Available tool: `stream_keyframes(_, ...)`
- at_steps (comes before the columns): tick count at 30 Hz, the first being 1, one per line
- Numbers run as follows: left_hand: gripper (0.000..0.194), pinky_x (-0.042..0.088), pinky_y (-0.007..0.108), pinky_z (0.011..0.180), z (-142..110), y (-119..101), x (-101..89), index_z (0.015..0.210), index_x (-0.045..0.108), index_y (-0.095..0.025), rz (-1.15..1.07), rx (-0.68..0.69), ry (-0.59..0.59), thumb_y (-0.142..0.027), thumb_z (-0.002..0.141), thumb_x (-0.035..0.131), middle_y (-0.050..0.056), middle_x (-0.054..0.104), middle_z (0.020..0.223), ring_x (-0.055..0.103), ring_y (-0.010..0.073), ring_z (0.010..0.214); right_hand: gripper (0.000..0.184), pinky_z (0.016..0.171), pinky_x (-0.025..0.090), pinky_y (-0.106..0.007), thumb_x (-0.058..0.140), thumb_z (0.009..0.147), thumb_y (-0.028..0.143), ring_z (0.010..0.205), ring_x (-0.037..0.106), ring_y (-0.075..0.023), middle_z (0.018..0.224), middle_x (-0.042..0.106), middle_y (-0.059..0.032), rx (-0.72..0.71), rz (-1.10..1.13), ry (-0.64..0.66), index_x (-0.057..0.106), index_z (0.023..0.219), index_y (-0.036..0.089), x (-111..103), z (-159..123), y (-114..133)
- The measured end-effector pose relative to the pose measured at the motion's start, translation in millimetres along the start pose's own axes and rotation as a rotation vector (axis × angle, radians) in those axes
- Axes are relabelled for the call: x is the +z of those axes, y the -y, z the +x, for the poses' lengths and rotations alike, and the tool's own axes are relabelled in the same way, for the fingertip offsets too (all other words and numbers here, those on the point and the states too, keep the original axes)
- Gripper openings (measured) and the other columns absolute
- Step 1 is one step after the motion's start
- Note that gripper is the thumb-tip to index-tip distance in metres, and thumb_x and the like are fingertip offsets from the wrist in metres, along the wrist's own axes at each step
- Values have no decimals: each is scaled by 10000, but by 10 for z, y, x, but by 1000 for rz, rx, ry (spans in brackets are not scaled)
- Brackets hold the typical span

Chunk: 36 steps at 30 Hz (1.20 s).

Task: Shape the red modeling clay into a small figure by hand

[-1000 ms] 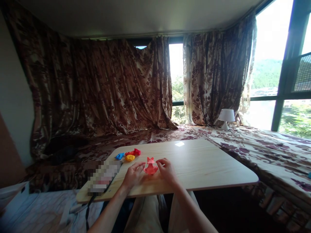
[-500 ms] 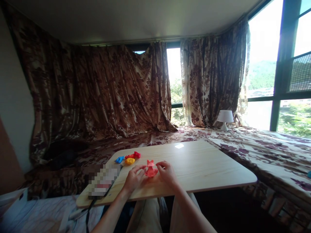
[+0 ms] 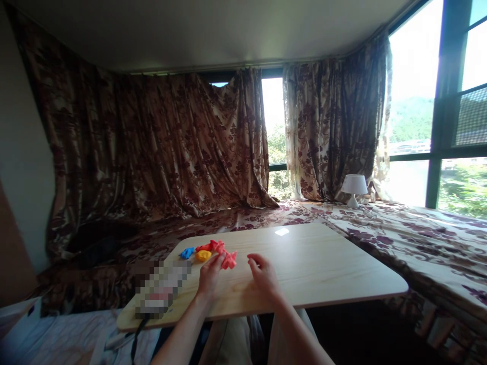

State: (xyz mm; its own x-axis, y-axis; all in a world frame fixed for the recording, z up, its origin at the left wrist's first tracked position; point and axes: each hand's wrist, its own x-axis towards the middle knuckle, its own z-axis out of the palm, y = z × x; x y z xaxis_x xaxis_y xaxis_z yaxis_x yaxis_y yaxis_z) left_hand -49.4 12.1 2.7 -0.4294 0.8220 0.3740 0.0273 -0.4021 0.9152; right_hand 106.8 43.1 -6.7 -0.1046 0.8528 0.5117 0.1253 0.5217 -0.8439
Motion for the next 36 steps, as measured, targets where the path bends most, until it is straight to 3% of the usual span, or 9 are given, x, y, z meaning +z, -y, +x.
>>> stream_keyframes(3, 340, 471, 283, 703, -27, -13, -11, 812, 704, -111, -103, -45, -48, -410, 656, 660, 65, 695, 765, 615, 171, 733, 332, 577, 433, -248, 473, 819, 401, 632, 578, -163, 659, 651, -39, -81, -76, 177, 671, 734, 148, 29, -60, 76)
stream_keyframes(7, 301, 463, 254, 658, -88, -31, 4, 749, 701, -103, -114, -42, 30, -381, 635, 681, 42, 671, 679, 595, 145, 667, 396, 509, 347, -217, 455, 841, 456, 542, 494, -119, 574, 587, 3, -136, -221, 240, 656, 681, 155, 53, -133, 164)
stream_keyframes(12, 304, 470, 246, 650, -99, -13, 18, 751, 692, -104, -134, -66, 77, -382, 629, 690, 36, 667, 679, 597, 140, 661, 442, 480, 289, -214, 435, 851, 470, 496, 450, -104, 521, 556, 13, -144, -324, 253, 650, 626, 156, 63, -155, 195)
stream_keyframes(23, 330, 473, 248, 656, -88, -11, 2, 775, 701, -109, -154, -95, 31, -402, 625, 688, 38, 680, 681, 605, 145, 661, 459, 513, 301, -222, 364, 892, 397, 511, 465, -110, 530, 549, 6, -231, -360, 227, 595, 574, 160, 53, -152, 218)
stream_keyframes(28, 295, 457, 233, 645, -110, -36, 25, 789, 708, -111, -88, -72, 62, -365, 643, 674, 33, 681, 676, 596, 141, 659, 332, 480, 219, -229, 529, 798, 406, 462, 385, -89, 503, 519, 25, -277, -519, 188, 558, 564, 171, 77, -176, 183)
stream_keyframes(36, 298, 434, 227, 603, -113, -49, 25, 745, 700, -105, -83, -100, 47, -383, 642, 671, 31, 664, 628, 567, 127, 601, 336, 504, 219, -242, 436, 850, 344, 472, 396, -98, 526, 536, 9, -349, -574, 212, 550, 577, 185, 53, -210, 262)
